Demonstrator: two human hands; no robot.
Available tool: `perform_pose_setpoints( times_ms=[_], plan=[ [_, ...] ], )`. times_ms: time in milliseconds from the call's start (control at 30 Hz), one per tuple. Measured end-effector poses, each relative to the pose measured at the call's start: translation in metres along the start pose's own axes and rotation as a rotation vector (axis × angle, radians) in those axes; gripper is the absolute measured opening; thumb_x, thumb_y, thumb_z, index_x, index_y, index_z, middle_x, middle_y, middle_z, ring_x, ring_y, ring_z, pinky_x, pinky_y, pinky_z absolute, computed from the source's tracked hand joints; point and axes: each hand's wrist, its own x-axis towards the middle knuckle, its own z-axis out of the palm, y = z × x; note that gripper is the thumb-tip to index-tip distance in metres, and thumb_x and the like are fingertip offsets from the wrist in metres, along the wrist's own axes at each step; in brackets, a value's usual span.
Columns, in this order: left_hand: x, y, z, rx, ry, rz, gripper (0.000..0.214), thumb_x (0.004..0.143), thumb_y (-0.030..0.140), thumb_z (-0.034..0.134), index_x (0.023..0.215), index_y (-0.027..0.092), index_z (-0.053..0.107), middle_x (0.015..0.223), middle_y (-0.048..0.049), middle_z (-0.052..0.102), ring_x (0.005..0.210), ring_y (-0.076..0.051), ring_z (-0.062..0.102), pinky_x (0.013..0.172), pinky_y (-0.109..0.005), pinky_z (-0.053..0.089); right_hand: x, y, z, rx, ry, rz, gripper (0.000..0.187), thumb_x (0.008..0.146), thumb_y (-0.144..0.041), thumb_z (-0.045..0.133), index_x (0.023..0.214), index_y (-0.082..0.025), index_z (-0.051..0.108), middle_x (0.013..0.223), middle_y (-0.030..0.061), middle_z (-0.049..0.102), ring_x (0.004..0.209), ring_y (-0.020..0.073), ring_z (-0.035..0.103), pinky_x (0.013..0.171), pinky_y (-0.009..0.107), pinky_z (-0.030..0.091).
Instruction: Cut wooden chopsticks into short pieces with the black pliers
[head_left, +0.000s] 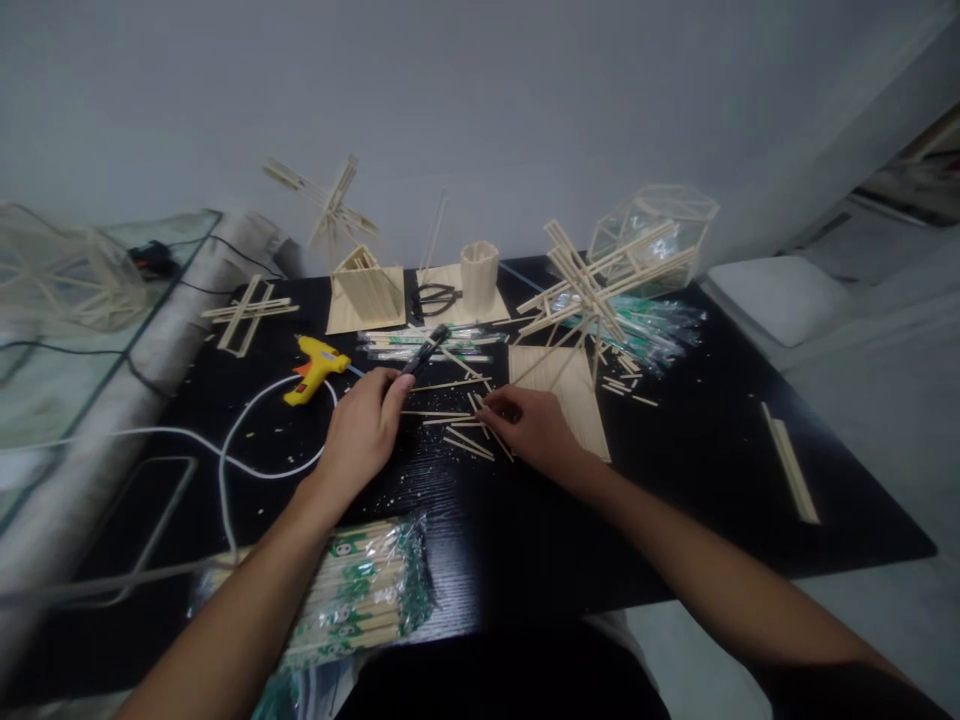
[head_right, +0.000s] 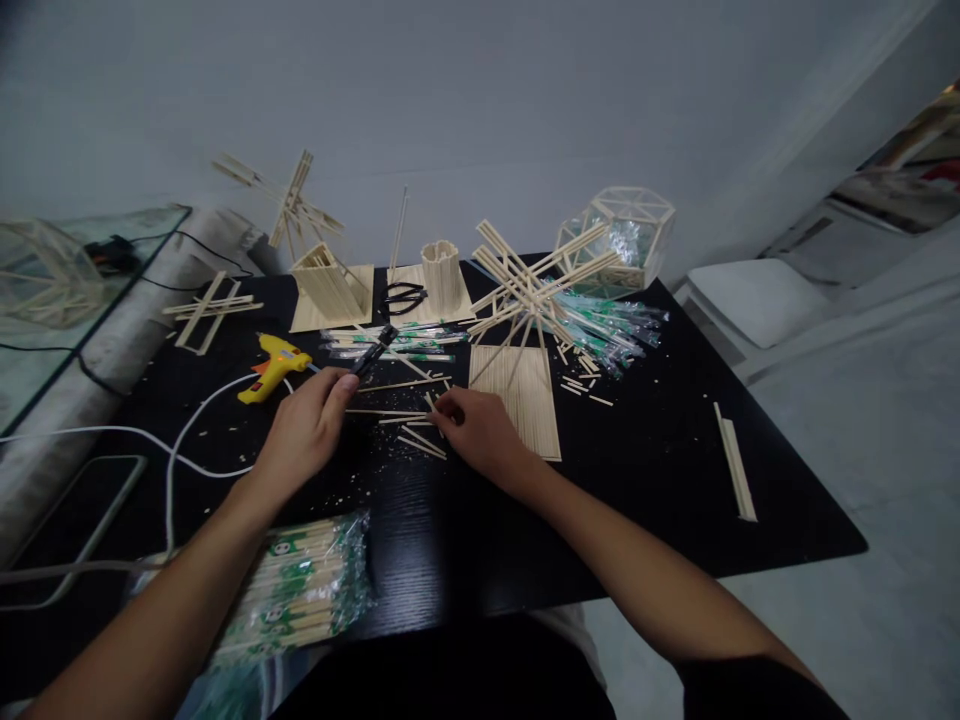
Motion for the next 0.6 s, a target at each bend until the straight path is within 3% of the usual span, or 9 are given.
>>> perform_pose_setpoints(
  times_ms=[233, 433, 600],
  plan=[
    [-0.005, 0.008, 0.001, 0.006, -0.105, 0.021, 0.05, 0.101, 0.059, 0.031, 0.077, 0.022, 0.054, 0.072, -0.0029, 0.062, 0.074, -0.023, 0.061, 0.07, -0.032, 0.038, -0.003, -0.007, 0.005, -0.206, -0.074, -0.019, 0.016, 0.087, -0.03, 0.078, 0.081, -0.017, 0.069, 0.072, 0.0017, 0.07, 0.064, 0.016, 0.062, 0.064, 0.027, 0.041],
    [-0.007, 0.011, 0.0, -0.009, -0.163, 0.008, 0.055, 0.099, 0.065, 0.03, 0.071, 0.023, 0.05, 0.067, -0.0019, 0.059, 0.067, -0.021, 0.057, 0.065, -0.031, 0.034, -0.002, -0.008, 0.003, -0.221, -0.097, -0.03, 0.02, 0.087, -0.032, 0.077, 0.078, -0.018, 0.066, 0.076, 0.0018, 0.069, 0.068, 0.0167, 0.062, 0.066, 0.027, 0.04],
    [-0.008, 0.01, 0.001, 0.01, -0.179, -0.002, 0.057, 0.098, 0.067, 0.03, 0.074, 0.022, 0.056, 0.072, -0.0033, 0.064, 0.07, -0.022, 0.059, 0.067, -0.032, 0.035, -0.003, -0.004, 0.002, -0.192, -0.057, -0.148, 0.025, 0.082, -0.037, 0.082, 0.085, -0.017, 0.067, 0.083, 0.0043, 0.07, 0.076, 0.0197, 0.064, 0.073, 0.031, 0.046]
  ],
)
